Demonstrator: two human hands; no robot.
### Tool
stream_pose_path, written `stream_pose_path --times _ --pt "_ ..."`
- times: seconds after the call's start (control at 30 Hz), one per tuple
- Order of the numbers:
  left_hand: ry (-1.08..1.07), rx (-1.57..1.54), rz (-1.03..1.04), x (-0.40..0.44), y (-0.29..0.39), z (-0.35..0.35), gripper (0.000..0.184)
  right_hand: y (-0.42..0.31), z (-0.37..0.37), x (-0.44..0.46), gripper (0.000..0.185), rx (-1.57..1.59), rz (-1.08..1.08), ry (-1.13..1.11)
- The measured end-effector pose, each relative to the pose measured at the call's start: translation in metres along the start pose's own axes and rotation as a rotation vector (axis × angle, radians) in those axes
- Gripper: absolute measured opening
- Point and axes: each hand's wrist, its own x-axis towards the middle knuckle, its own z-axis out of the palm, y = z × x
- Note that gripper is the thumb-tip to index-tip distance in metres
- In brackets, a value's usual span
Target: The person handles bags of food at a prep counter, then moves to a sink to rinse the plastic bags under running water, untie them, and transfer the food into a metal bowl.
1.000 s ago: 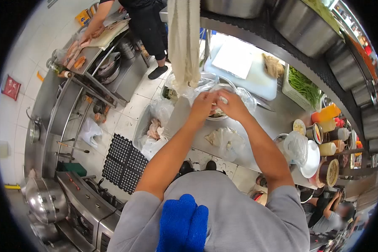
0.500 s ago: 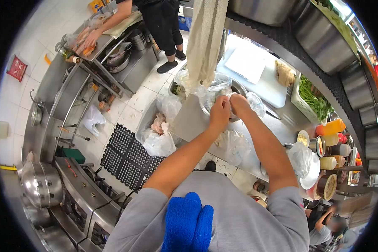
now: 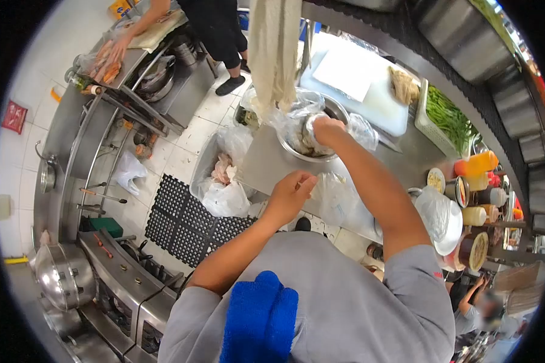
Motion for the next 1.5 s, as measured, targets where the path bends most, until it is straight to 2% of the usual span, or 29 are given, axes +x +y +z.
stream_pose_path --times 0.17,0.23,0.3,0.37,0.43,0.47,0.53,0.6,0.63,0.7,0.8,0.87,0.93,1.0,1.13,1.2,1.23,1.33,1.4,1.43,1.47,1.5 --pt "-0.023 0.141 0.139 -0.022 0.016 0.004 0.034 0.007 -0.012 -0.001 0.025 0.008 -0.028 0.026" --pt "-0.016 0.335 0.206 -0.025 0.016 0.009 0.034 0.027 0.007 0.017 0.023 0.152 -0.158 0.133" --pt "-0.052 0.351 0.158 -0.025 0.014 0.012 0.034 0.036 0.0 0.011 0.018 0.18 -0.244 0.258" --pt "-0.095 0.372 0.118 -0.022 0.012 0.017 0.034 0.039 -0.01 -0.003 0.018 0.179 -0.238 0.252" --pt "-0.116 0.299 0.133 -0.018 0.008 0.019 0.029 0.042 -0.019 -0.022 0.019 0.18 -0.231 0.24" --pt "-0.121 0.301 0.135 -0.016 0.006 0.02 0.029 0.046 -0.024 -0.034 0.018 0.278 -0.171 0.249" --pt "-0.053 0.108 0.184 -0.012 0.0 0.023 0.021 0.054 -0.031 -0.06 0.018 0.378 -0.099 0.257" --pt "-0.046 0.072 0.159 -0.007 -0.007 0.023 0.018 0.063 -0.036 -0.087 0.02 0.66 -0.036 0.311" --pt "-0.031 0.039 0.131 -0.004 -0.008 0.022 0.015 0.065 -0.04 -0.102 0.02 0.659 -0.024 0.312" --pt "-0.036 -0.039 0.084 0.0 -0.004 0.021 0.015 0.067 -0.046 -0.132 0.017 0.907 0.014 0.324" --pt "-0.038 -0.14 0.046 0.009 -0.009 0.018 0.015 0.066 -0.04 -0.172 0.013 1.089 -0.054 0.418" --pt "-0.045 -0.167 0.059 0.011 -0.01 0.019 0.015 0.057 -0.041 -0.204 0.013 1.086 -0.049 0.384" --pt "-0.064 -0.255 -0.041 0.012 -0.004 0.019 0.016 0.048 -0.033 -0.226 0.014 1.08 -0.051 0.357" --pt "-0.071 -0.263 -0.05 0.01 0.003 0.02 0.016 0.036 -0.023 -0.235 0.018 0.867 -0.142 0.223" --pt "-0.099 -0.315 -0.058 0.008 0.003 0.023 0.016 0.011 0.021 -0.219 0.022 0.702 -0.162 0.225" --pt "-0.095 -0.291 -0.049 0.006 0.004 0.023 0.016 0.0 0.037 -0.212 0.024 0.583 -0.296 0.657" --pt "-0.085 -0.269 -0.042 0.005 0.004 0.023 0.016 0.001 0.037 -0.214 0.024 0.583 -0.294 0.658" --pt "-0.082 -0.335 -0.05 0.002 0.001 0.019 0.016 0.008 0.024 -0.224 0.024 0.75 -0.267 0.573" --pt "-0.072 -0.305 -0.071 -0.003 0.001 0.014 0.017 0.025 0.006 -0.232 0.023 1.091 -0.093 0.412" --pt "-0.063 -0.274 -0.094 -0.004 0.003 0.011 0.019 0.036 0.004 -0.228 0.023 1.085 -0.098 0.419" --pt "-0.063 -0.275 -0.087 -0.001 0.001 0.009 0.019 0.05 0.003 -0.22 0.022 1.024 0.005 0.5" --pt "-0.005 -0.186 0.027 0.001 -0.004 0.007 0.02 0.061 0.002 -0.209 0.02 0.963 0.109 0.579"
